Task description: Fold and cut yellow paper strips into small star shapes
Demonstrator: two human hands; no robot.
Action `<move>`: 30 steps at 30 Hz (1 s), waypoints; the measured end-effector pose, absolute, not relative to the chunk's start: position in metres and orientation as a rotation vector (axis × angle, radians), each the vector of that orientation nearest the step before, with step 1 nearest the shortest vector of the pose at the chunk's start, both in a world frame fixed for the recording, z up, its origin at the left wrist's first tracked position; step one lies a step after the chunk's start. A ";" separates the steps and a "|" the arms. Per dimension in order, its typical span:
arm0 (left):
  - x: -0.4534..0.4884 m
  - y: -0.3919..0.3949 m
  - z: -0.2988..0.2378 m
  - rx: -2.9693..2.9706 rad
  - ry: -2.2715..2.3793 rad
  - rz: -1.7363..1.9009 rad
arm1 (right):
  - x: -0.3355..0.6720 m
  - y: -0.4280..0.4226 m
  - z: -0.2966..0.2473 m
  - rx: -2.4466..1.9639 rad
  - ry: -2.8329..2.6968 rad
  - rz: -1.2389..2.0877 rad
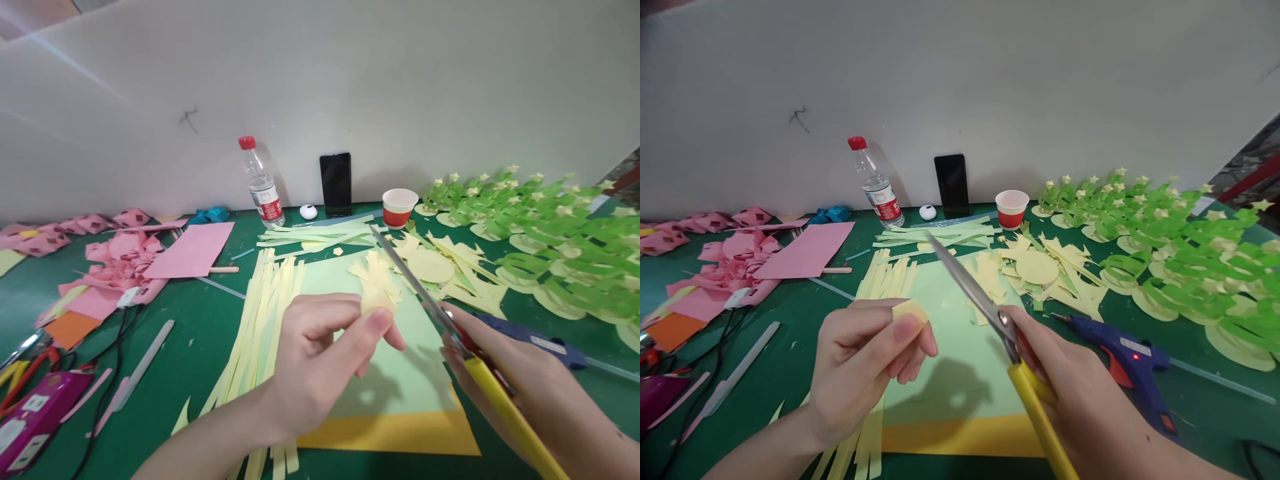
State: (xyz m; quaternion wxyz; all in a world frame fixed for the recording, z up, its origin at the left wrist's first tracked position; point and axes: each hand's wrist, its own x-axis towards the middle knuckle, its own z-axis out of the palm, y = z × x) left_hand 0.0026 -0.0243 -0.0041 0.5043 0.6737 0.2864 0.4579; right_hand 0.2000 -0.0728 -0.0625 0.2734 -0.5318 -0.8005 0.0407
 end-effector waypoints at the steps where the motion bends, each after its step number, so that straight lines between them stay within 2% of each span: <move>1: 0.002 -0.024 -0.004 1.608 0.677 1.088 | 0.201 -0.071 -0.067 -1.464 -2.121 0.176; 6: 0.001 -0.024 -0.005 1.527 0.599 1.023 | 0.195 -0.064 -0.088 -1.699 -2.140 0.424; 19: 0.006 -0.022 -0.008 1.672 0.702 0.894 | 0.185 -0.059 -0.100 -1.697 -2.328 0.358; 24: 0.014 -0.019 -0.015 1.769 0.750 0.770 | 0.189 -0.064 -0.060 -1.549 -2.268 0.359; 26: 0.017 -0.021 -0.017 1.803 0.705 0.721 | 0.189 -0.067 -0.034 -1.325 -1.978 0.535; 30: 0.021 -0.026 -0.020 1.840 0.594 0.615 | 0.187 -0.073 -0.008 -1.252 -1.537 1.165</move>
